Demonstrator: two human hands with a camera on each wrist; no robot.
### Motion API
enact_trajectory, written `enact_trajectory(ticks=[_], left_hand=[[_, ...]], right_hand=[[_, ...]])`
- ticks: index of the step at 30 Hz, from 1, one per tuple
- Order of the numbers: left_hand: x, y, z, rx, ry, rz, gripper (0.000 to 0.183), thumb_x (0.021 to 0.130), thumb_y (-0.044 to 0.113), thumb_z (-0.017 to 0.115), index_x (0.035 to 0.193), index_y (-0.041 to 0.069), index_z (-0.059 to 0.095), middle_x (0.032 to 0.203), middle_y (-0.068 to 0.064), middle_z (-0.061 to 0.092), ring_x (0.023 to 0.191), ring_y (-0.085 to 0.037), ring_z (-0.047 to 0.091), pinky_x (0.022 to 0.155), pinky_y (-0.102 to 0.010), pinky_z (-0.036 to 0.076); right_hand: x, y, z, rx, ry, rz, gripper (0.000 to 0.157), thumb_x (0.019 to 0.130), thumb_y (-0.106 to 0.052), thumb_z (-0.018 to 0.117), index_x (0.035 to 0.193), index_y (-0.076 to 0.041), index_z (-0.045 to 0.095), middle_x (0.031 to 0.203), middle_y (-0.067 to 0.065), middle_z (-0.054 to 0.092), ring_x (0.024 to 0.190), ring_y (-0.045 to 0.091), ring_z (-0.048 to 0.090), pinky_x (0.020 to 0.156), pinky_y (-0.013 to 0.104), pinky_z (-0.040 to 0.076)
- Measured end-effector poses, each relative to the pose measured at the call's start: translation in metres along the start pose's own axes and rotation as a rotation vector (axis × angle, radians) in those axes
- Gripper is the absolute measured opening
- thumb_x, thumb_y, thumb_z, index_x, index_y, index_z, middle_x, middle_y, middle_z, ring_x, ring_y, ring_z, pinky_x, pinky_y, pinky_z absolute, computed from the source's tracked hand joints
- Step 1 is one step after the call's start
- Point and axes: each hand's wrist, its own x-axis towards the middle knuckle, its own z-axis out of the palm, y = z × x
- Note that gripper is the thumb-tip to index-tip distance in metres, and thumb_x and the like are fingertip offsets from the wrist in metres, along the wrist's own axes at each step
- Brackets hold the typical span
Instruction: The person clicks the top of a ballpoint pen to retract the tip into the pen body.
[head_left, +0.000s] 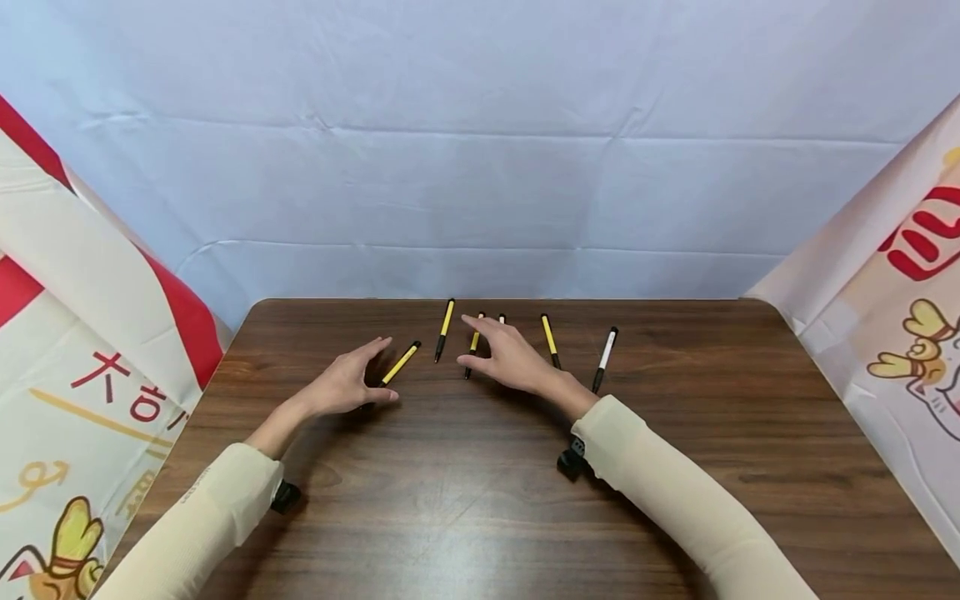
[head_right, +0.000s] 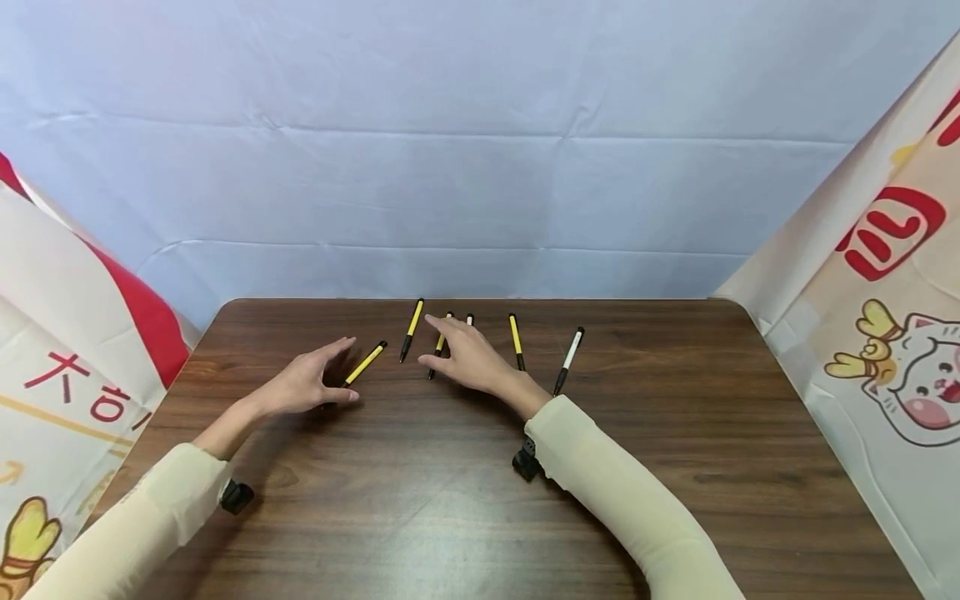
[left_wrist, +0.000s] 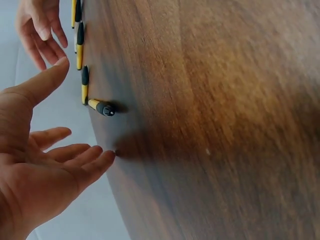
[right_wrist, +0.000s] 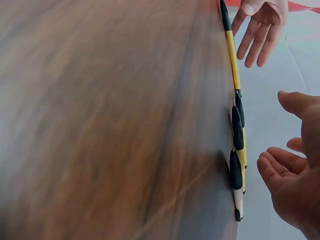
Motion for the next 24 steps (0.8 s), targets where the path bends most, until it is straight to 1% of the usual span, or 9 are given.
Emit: enact_trajectory(ticks=[3, 5, 9, 13, 17, 20, 24], left_hand=[[0.001, 0.000, 0.000, -0.013, 0.023, 0.001, 0.093, 0.091, 0.024, 0.087, 0.161, -0.006, 0.034, 0.163, -0.031, 0.038, 0.149, -0.048, 0.041, 0.117, -0.065, 0.039], [0.001, 0.000, 0.000, -0.021, 0.034, 0.003, 0.090, 0.092, 0.023, 0.087, 0.160, -0.007, 0.037, 0.160, -0.030, 0.045, 0.145, -0.047, 0.046, 0.115, -0.064, 0.042], [0.002, 0.001, 0.001, -0.056, 0.038, -0.008, 0.084, 0.093, 0.021, 0.085, 0.158, -0.008, 0.040, 0.155, -0.028, 0.051, 0.139, -0.045, 0.054, 0.110, -0.061, 0.048], [0.004, 0.003, 0.002, -0.103, 0.035, -0.026, 0.082, 0.092, 0.016, 0.086, 0.157, -0.009, 0.041, 0.155, -0.029, 0.051, 0.136, -0.044, 0.058, 0.108, -0.058, 0.051], [0.007, 0.004, 0.004, -0.121, 0.033, -0.041, 0.081, 0.092, 0.014, 0.086, 0.155, -0.011, 0.042, 0.155, -0.030, 0.050, 0.134, -0.044, 0.059, 0.107, -0.055, 0.053], [0.009, 0.003, 0.004, -0.120, 0.039, -0.054, 0.080, 0.091, 0.014, 0.086, 0.154, -0.012, 0.044, 0.154, -0.030, 0.051, 0.132, -0.044, 0.061, 0.106, -0.053, 0.054], [0.010, 0.003, 0.003, -0.118, 0.066, -0.083, 0.073, 0.091, 0.014, 0.087, 0.149, -0.012, 0.051, 0.148, -0.029, 0.057, 0.128, -0.043, 0.064, 0.104, -0.053, 0.056]], right_hand=[[0.005, -0.002, 0.002, 0.063, 0.017, 0.014, 0.076, 0.100, -0.036, 0.076, 0.161, -0.006, 0.043, 0.147, 0.022, 0.061, 0.134, 0.037, 0.060, 0.110, 0.053, 0.050], [0.008, -0.005, 0.003, 0.132, 0.023, 0.029, 0.075, 0.100, -0.033, 0.078, 0.160, -0.003, 0.044, 0.145, 0.022, 0.062, 0.131, 0.034, 0.063, 0.108, 0.049, 0.053], [0.014, -0.010, 0.007, 0.277, 0.011, 0.070, 0.073, 0.099, -0.027, 0.079, 0.158, 0.001, 0.045, 0.148, 0.022, 0.060, 0.133, 0.033, 0.062, 0.110, 0.043, 0.053], [0.021, -0.015, 0.013, 0.370, 0.009, 0.095, 0.074, 0.097, -0.024, 0.081, 0.157, 0.001, 0.046, 0.148, 0.022, 0.061, 0.133, 0.032, 0.062, 0.111, 0.040, 0.052], [0.028, -0.018, 0.019, 0.411, 0.014, 0.102, 0.075, 0.095, -0.023, 0.083, 0.157, 0.002, 0.047, 0.149, 0.023, 0.059, 0.133, 0.032, 0.063, 0.111, 0.038, 0.052], [0.033, -0.021, 0.022, 0.410, 0.022, 0.104, 0.075, 0.094, -0.020, 0.084, 0.155, 0.004, 0.047, 0.150, 0.024, 0.058, 0.132, 0.033, 0.063, 0.110, 0.037, 0.053], [0.038, -0.024, 0.026, 0.406, 0.029, 0.108, 0.075, 0.094, -0.017, 0.085, 0.155, 0.005, 0.048, 0.150, 0.024, 0.059, 0.132, 0.033, 0.064, 0.108, 0.036, 0.055]])
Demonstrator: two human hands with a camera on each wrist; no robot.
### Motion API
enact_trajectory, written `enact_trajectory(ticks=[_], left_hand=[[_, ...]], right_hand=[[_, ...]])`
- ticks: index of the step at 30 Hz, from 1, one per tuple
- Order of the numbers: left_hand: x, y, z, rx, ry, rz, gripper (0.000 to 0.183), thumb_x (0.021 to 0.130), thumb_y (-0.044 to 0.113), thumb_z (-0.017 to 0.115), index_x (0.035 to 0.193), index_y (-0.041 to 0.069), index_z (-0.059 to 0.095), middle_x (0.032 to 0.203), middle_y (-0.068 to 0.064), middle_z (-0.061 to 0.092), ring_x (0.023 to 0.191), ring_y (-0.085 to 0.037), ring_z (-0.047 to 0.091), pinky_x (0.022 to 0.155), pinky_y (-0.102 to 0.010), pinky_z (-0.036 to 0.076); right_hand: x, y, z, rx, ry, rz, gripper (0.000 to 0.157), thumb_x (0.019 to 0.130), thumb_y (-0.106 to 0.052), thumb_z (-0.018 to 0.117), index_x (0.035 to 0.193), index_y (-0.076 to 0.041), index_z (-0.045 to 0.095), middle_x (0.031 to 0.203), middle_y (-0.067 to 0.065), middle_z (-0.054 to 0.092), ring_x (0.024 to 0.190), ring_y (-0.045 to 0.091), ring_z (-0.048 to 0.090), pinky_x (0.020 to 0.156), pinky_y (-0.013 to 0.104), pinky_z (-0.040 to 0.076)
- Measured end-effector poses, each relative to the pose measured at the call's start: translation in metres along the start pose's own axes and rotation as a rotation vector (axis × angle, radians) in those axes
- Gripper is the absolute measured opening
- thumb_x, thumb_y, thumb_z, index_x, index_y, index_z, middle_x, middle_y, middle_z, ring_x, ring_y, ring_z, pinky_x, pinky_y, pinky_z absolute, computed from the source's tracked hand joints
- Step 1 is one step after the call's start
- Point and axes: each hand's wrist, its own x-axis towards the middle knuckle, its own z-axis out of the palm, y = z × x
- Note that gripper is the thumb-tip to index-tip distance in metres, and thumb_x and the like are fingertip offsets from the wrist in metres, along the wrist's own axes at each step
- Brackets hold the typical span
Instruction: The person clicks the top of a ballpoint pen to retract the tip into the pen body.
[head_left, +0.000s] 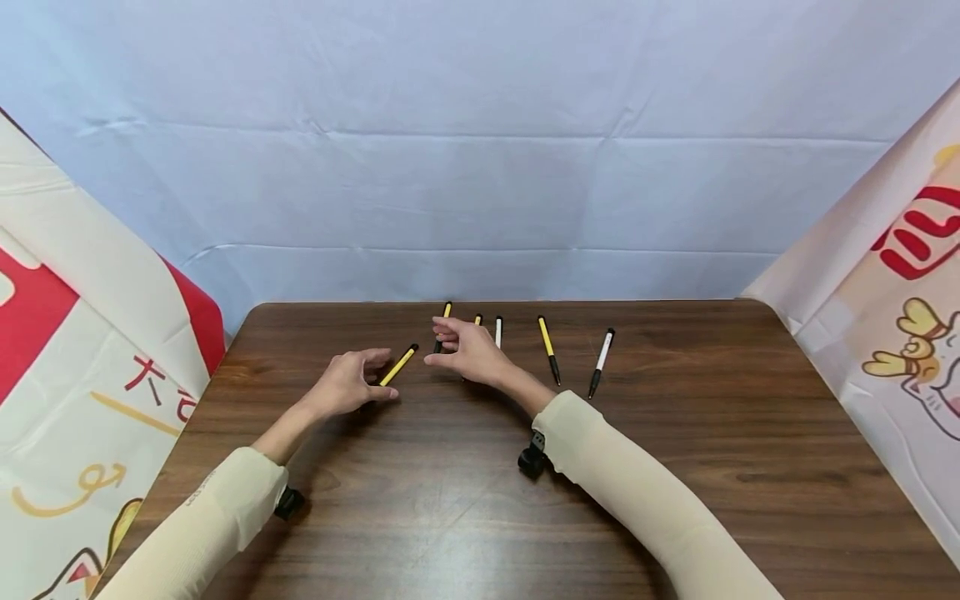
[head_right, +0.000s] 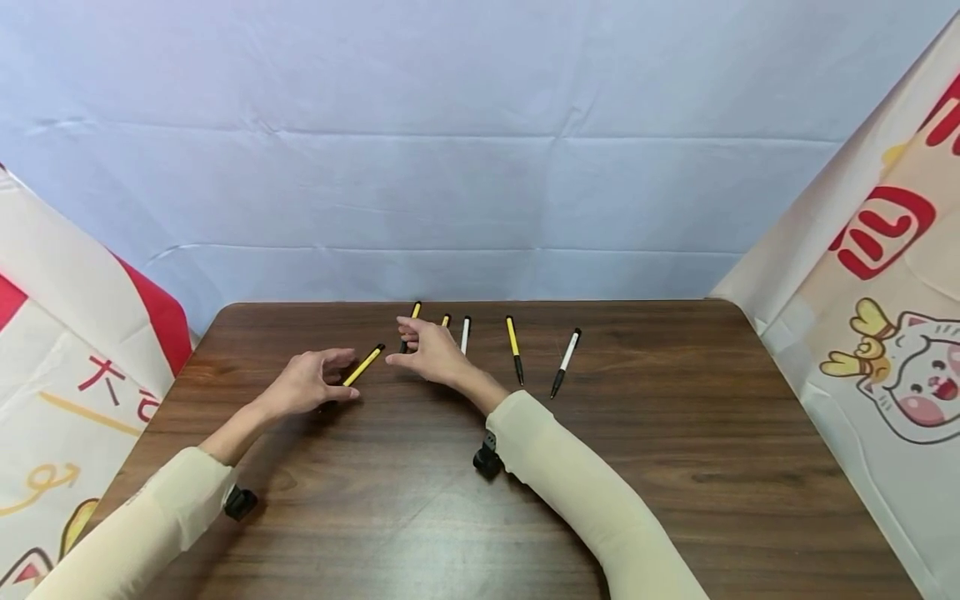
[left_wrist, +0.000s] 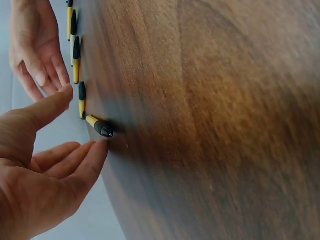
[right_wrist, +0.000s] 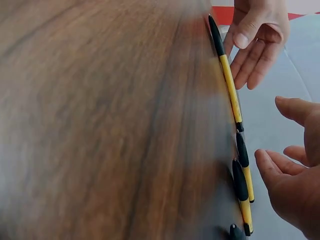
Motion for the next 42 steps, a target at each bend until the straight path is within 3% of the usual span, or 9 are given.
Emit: enact_trajectory(ticks=[7, 18, 26, 42], left_hand=[[-0.002, 0.001, -0.002, -0.008, 0.051, -0.051, 0.061, 0.090, 0.012, 0.087, 0.140, -0.010, 0.061, 0.135, -0.027, 0.068, 0.121, -0.039, 0.069, 0.100, -0.051, 0.058], [-0.001, -0.002, 0.000, 0.014, 0.080, -0.087, 0.047, 0.087, 0.012, 0.089, 0.127, -0.007, 0.071, 0.112, -0.017, 0.078, 0.102, -0.030, 0.075, 0.088, -0.043, 0.062], [0.000, -0.002, 0.001, 0.020, 0.076, -0.117, 0.041, 0.086, 0.010, 0.090, 0.121, -0.005, 0.074, 0.102, -0.013, 0.078, 0.092, -0.023, 0.075, 0.079, -0.034, 0.061], [0.003, -0.005, 0.004, 0.013, 0.101, -0.141, 0.025, 0.085, 0.001, 0.088, 0.108, -0.002, 0.078, 0.090, -0.006, 0.078, 0.081, -0.014, 0.072, 0.074, -0.032, 0.061]], right_hand=[[0.006, -0.003, 0.010, -0.053, -0.009, 0.006, 0.075, 0.092, -0.018, 0.086, 0.153, 0.005, 0.050, 0.143, 0.023, 0.064, 0.129, 0.032, 0.066, 0.107, 0.036, 0.055], [0.013, -0.006, 0.024, -0.131, -0.043, -0.007, 0.075, 0.093, -0.019, 0.085, 0.154, 0.004, 0.049, 0.147, 0.020, 0.063, 0.128, 0.030, 0.067, 0.107, 0.036, 0.055], [0.017, -0.009, 0.029, -0.181, -0.049, 0.005, 0.072, 0.094, -0.018, 0.084, 0.154, 0.004, 0.050, 0.145, 0.021, 0.064, 0.125, 0.031, 0.068, 0.104, 0.035, 0.057], [0.023, -0.019, 0.038, -0.282, -0.091, 0.018, 0.073, 0.093, -0.013, 0.084, 0.155, 0.002, 0.048, 0.146, 0.018, 0.064, 0.125, 0.030, 0.068, 0.104, 0.037, 0.056]])
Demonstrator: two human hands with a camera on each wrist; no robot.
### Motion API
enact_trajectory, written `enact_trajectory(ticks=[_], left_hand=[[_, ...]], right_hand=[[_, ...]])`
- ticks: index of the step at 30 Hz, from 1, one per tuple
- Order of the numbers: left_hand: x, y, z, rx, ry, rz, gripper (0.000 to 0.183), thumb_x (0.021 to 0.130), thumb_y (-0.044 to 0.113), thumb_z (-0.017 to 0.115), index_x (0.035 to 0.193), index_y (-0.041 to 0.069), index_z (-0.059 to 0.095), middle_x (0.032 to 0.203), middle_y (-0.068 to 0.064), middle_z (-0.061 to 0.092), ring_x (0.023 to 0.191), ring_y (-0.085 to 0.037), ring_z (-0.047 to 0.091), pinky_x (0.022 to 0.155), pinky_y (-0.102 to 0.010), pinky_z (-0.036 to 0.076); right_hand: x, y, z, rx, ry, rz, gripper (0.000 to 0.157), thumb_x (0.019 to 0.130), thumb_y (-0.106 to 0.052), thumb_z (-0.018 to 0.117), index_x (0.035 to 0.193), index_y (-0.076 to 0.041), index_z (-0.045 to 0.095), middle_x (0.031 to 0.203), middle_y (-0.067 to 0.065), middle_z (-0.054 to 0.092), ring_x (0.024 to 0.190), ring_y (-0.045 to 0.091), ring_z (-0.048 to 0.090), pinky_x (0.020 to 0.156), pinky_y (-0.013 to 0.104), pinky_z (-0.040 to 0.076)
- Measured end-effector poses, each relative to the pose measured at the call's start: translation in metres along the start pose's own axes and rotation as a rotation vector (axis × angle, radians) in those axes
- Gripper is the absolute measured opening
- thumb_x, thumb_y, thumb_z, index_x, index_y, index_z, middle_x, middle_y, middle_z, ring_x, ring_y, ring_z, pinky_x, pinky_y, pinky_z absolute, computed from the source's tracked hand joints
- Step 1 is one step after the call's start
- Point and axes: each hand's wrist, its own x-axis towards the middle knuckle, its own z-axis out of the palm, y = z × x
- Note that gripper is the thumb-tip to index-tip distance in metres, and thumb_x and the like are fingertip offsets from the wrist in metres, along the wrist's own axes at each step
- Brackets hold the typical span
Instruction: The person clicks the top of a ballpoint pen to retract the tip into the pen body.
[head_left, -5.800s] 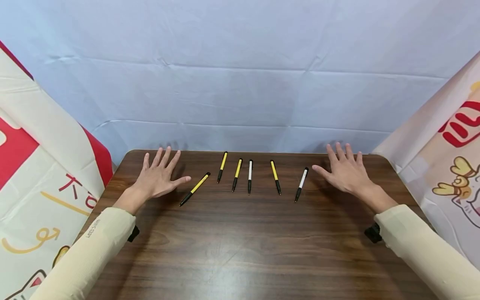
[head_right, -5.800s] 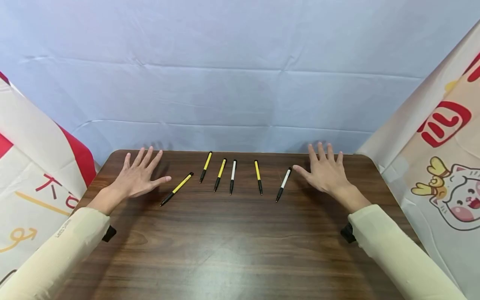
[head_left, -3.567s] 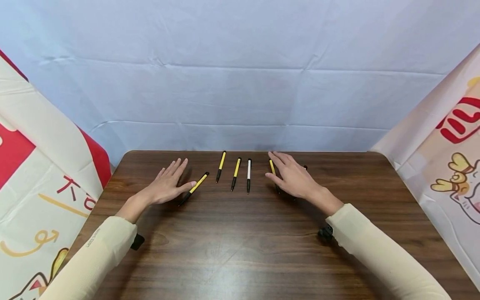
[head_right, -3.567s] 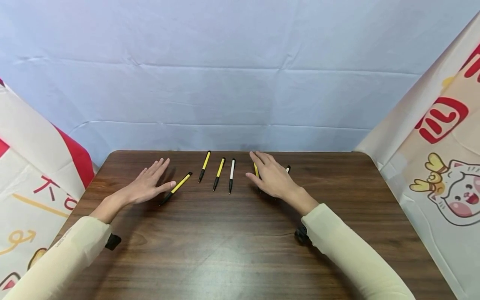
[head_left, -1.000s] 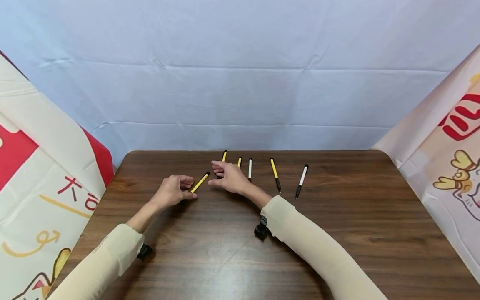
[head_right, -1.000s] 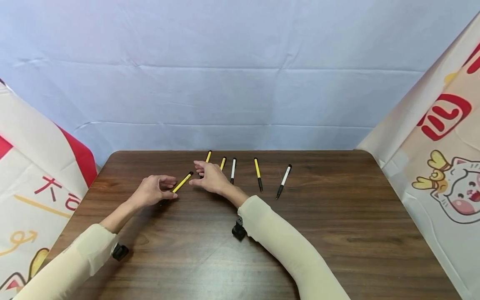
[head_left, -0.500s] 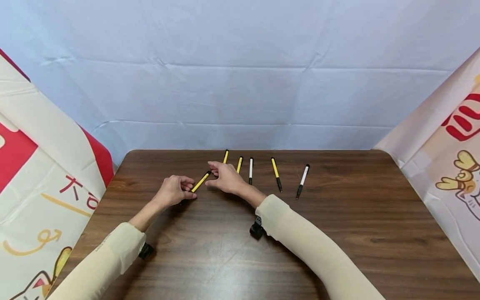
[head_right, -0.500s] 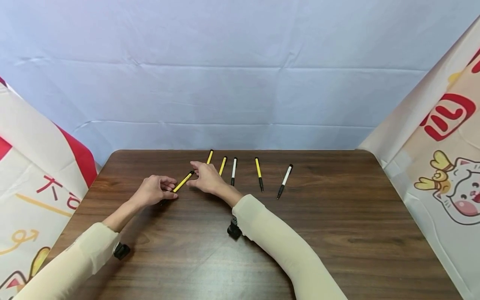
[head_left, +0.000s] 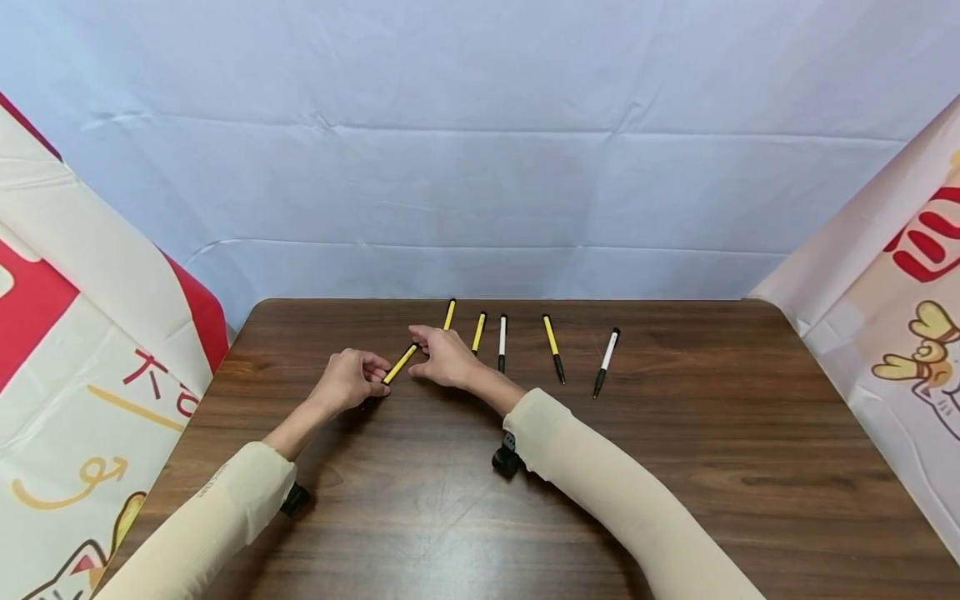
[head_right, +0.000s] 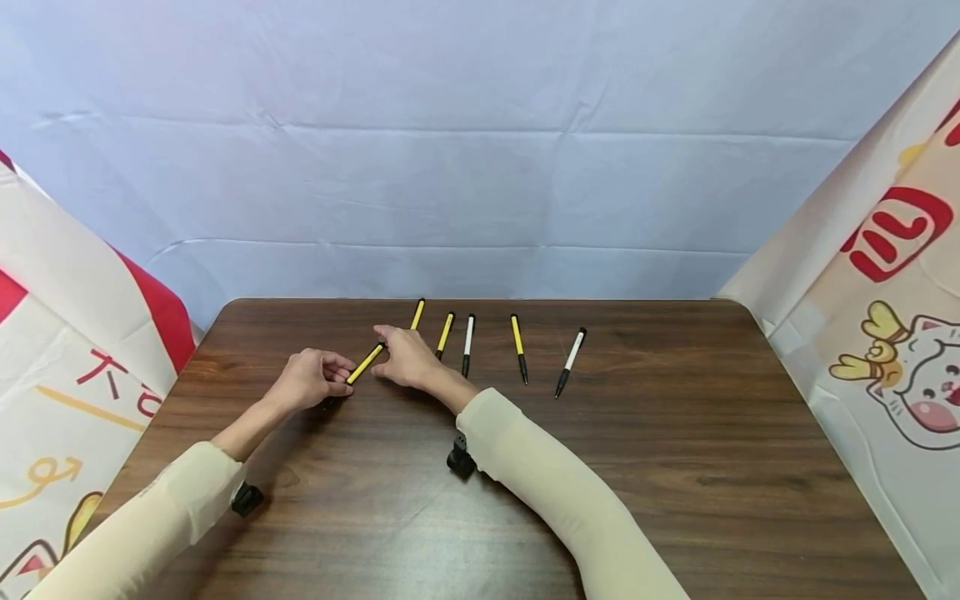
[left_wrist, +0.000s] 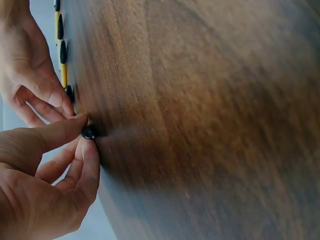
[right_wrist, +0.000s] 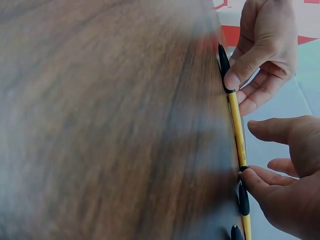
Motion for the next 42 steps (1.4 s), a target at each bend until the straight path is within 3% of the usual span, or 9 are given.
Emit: enact_trajectory(ticks=[4, 15, 28, 42], left_hand=[[0.000, 0.001, 0.001, -0.002, 0.002, 0.006, 0.022, 0.086, 0.000, 0.086, 0.107, -0.002, 0.079, 0.089, -0.006, 0.078, 0.080, -0.014, 0.072, 0.074, -0.032, 0.061], [-0.004, -0.001, 0.002, -0.017, 0.009, 0.038, 0.018, 0.088, -0.003, 0.082, 0.106, -0.003, 0.080, 0.088, -0.006, 0.079, 0.079, -0.015, 0.073, 0.073, -0.032, 0.061], [-0.005, -0.002, 0.005, 0.008, 0.075, 0.049, 0.019, 0.088, -0.004, 0.079, 0.107, -0.003, 0.081, 0.093, -0.010, 0.080, 0.082, -0.019, 0.077, 0.075, -0.037, 0.064], [-0.007, 0.000, 0.006, -0.007, 0.091, 0.044, 0.019, 0.090, 0.001, 0.082, 0.109, -0.001, 0.082, 0.095, -0.010, 0.081, 0.086, -0.023, 0.078, 0.077, -0.038, 0.064]], right_hand=[[0.000, -0.003, 0.002, 0.034, 0.010, 0.029, 0.073, 0.093, -0.012, 0.084, 0.155, 0.001, 0.049, 0.146, 0.017, 0.064, 0.126, 0.029, 0.068, 0.104, 0.036, 0.056], [-0.002, -0.008, 0.005, 0.287, 0.045, 0.146, 0.074, 0.089, -0.005, 0.086, 0.155, -0.002, 0.052, 0.148, 0.017, 0.063, 0.134, 0.031, 0.063, 0.106, 0.034, 0.055], [0.000, -0.005, 0.010, 0.441, 0.100, 0.170, 0.066, 0.093, 0.000, 0.080, 0.153, 0.001, 0.053, 0.147, 0.019, 0.062, 0.136, 0.033, 0.061, 0.110, 0.034, 0.053], [0.004, -0.004, 0.011, 0.674, 0.199, 0.291, 0.042, 0.094, 0.001, 0.078, 0.134, 0.004, 0.069, 0.121, 0.017, 0.075, 0.110, 0.027, 0.075, 0.088, 0.029, 0.062]])
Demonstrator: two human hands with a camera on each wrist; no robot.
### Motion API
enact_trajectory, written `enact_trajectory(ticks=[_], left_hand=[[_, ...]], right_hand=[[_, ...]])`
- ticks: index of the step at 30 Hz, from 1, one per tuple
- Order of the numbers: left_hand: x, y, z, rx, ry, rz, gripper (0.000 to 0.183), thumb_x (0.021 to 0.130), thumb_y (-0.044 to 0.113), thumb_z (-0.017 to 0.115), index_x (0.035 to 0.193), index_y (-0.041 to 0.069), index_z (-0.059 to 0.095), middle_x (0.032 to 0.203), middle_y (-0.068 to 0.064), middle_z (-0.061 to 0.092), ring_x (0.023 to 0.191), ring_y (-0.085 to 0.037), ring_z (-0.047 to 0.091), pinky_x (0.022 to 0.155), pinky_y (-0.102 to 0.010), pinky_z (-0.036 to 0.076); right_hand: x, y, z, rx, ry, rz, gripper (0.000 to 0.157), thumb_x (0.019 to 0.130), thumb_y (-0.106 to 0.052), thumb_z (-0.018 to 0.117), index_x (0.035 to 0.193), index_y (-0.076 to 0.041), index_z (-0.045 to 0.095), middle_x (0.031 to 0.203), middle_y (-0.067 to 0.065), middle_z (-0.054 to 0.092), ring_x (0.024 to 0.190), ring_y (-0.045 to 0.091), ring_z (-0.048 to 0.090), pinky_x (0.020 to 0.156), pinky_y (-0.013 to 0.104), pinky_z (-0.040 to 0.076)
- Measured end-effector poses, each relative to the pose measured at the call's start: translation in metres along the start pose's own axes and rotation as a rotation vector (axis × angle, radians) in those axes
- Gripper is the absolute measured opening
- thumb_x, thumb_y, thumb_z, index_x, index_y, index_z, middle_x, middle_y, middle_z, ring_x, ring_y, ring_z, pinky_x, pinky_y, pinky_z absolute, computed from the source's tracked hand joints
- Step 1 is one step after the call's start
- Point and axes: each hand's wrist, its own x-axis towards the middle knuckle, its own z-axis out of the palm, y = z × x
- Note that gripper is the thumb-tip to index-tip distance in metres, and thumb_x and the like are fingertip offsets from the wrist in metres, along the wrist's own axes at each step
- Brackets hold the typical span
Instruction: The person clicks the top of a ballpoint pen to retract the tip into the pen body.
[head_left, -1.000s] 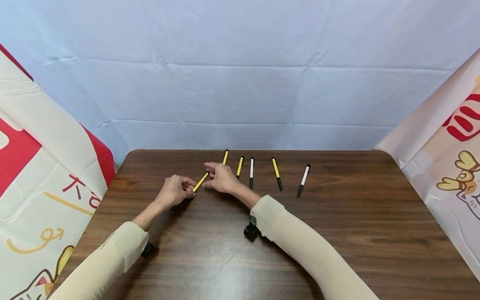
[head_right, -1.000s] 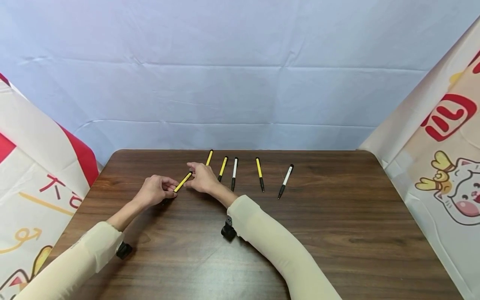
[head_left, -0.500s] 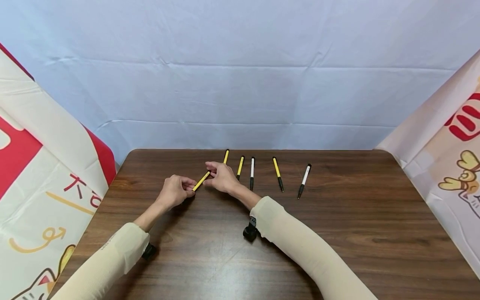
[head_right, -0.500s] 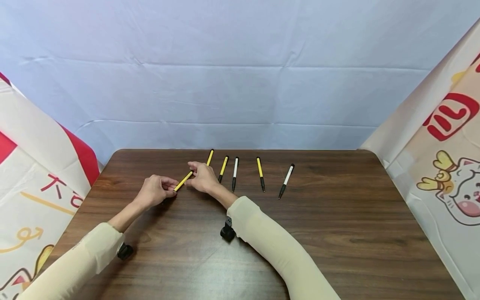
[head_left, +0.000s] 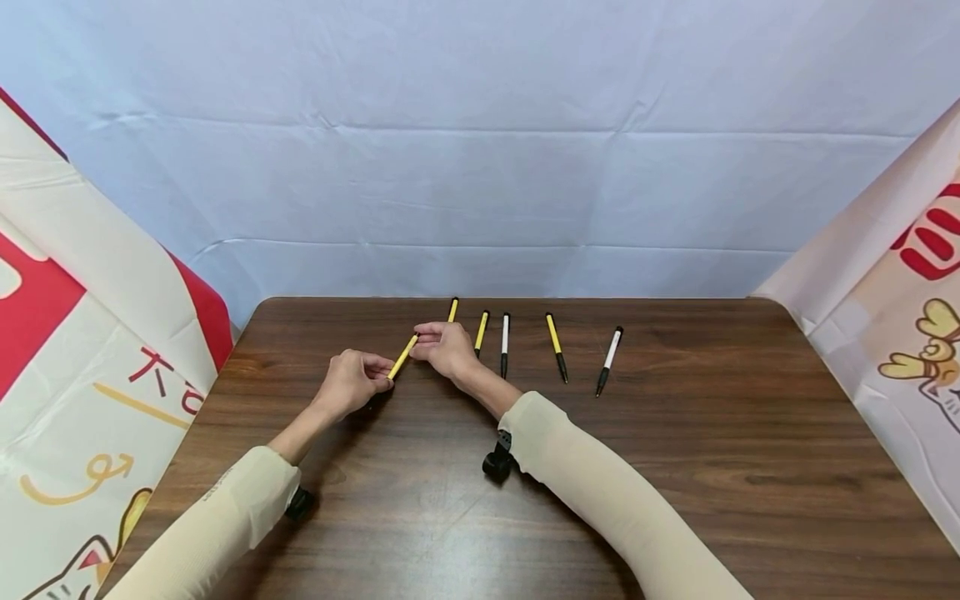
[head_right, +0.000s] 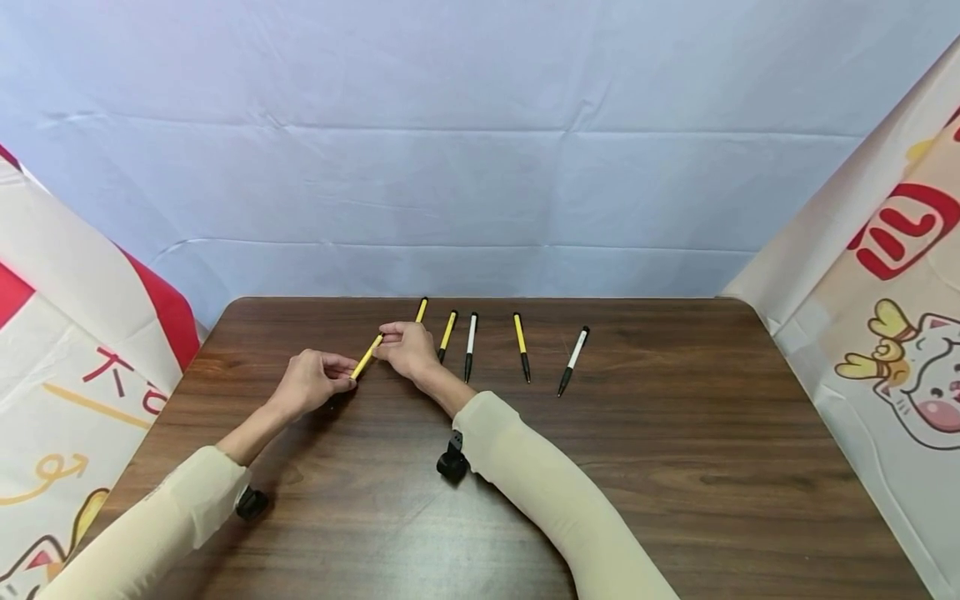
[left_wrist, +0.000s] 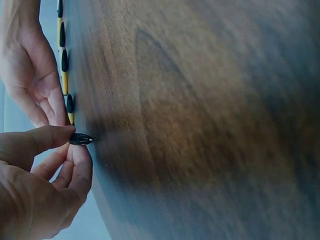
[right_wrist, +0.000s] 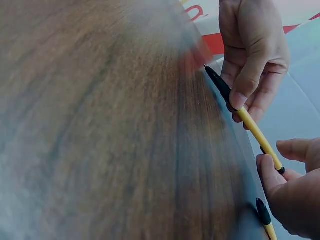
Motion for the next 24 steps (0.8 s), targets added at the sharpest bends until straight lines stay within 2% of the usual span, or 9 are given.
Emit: enact_trajectory(ticks=[3, 8, 10, 16, 21, 24], left_hand=[[0.000, 0.001, 0.000, -0.009, 0.001, -0.004, 0.020, 0.090, 0.001, 0.083, 0.110, -0.001, 0.082, 0.096, -0.011, 0.081, 0.087, -0.023, 0.079, 0.077, -0.037, 0.064], [-0.002, 0.004, 0.001, -0.042, 0.000, -0.001, 0.020, 0.091, 0.001, 0.082, 0.110, -0.002, 0.081, 0.097, -0.013, 0.081, 0.088, -0.024, 0.079, 0.077, -0.036, 0.065], [-0.002, 0.005, 0.002, -0.056, -0.002, -0.003, 0.020, 0.091, 0.000, 0.082, 0.111, -0.003, 0.081, 0.098, -0.013, 0.081, 0.089, -0.025, 0.079, 0.077, -0.034, 0.065], [-0.003, 0.009, 0.004, -0.067, 0.004, -0.008, 0.020, 0.090, 0.001, 0.082, 0.110, -0.002, 0.081, 0.097, -0.012, 0.081, 0.088, -0.022, 0.079, 0.075, -0.030, 0.064], [-0.002, 0.010, 0.004, -0.099, 0.008, -0.002, 0.020, 0.091, 0.002, 0.082, 0.111, -0.001, 0.081, 0.098, -0.013, 0.081, 0.090, -0.024, 0.079, 0.074, -0.029, 0.064], [-0.001, 0.012, 0.004, -0.154, -0.003, -0.032, 0.022, 0.091, 0.003, 0.082, 0.113, -0.002, 0.080, 0.100, -0.015, 0.081, 0.092, -0.026, 0.079, 0.072, -0.027, 0.063]], right_hand=[[0.000, 0.001, 0.001, 0.060, -0.007, 0.011, 0.043, 0.094, 0.002, 0.078, 0.135, 0.004, 0.068, 0.118, 0.018, 0.076, 0.106, 0.026, 0.076, 0.086, 0.030, 0.063], [0.001, 0.001, 0.001, 0.295, -0.032, 0.051, 0.044, 0.095, 0.007, 0.075, 0.137, 0.011, 0.063, 0.111, 0.024, 0.076, 0.097, 0.028, 0.078, 0.090, 0.040, 0.064], [0.002, 0.002, 0.001, 0.355, -0.031, 0.061, 0.044, 0.094, 0.008, 0.075, 0.136, 0.012, 0.062, 0.106, 0.024, 0.076, 0.092, 0.027, 0.079, 0.090, 0.043, 0.064], [0.004, 0.003, 0.001, 0.367, -0.004, 0.067, 0.041, 0.094, 0.009, 0.075, 0.133, 0.013, 0.064, 0.098, 0.020, 0.076, 0.083, 0.020, 0.078, 0.086, 0.041, 0.065], [0.006, 0.003, 0.001, 0.395, 0.012, 0.081, 0.038, 0.095, 0.009, 0.073, 0.133, 0.011, 0.065, 0.103, 0.021, 0.077, 0.091, 0.023, 0.079, 0.088, 0.040, 0.064], [0.007, 0.002, 0.000, 0.403, 0.015, 0.089, 0.039, 0.096, 0.009, 0.072, 0.134, 0.009, 0.066, 0.105, 0.020, 0.077, 0.094, 0.024, 0.079, 0.089, 0.041, 0.064]])
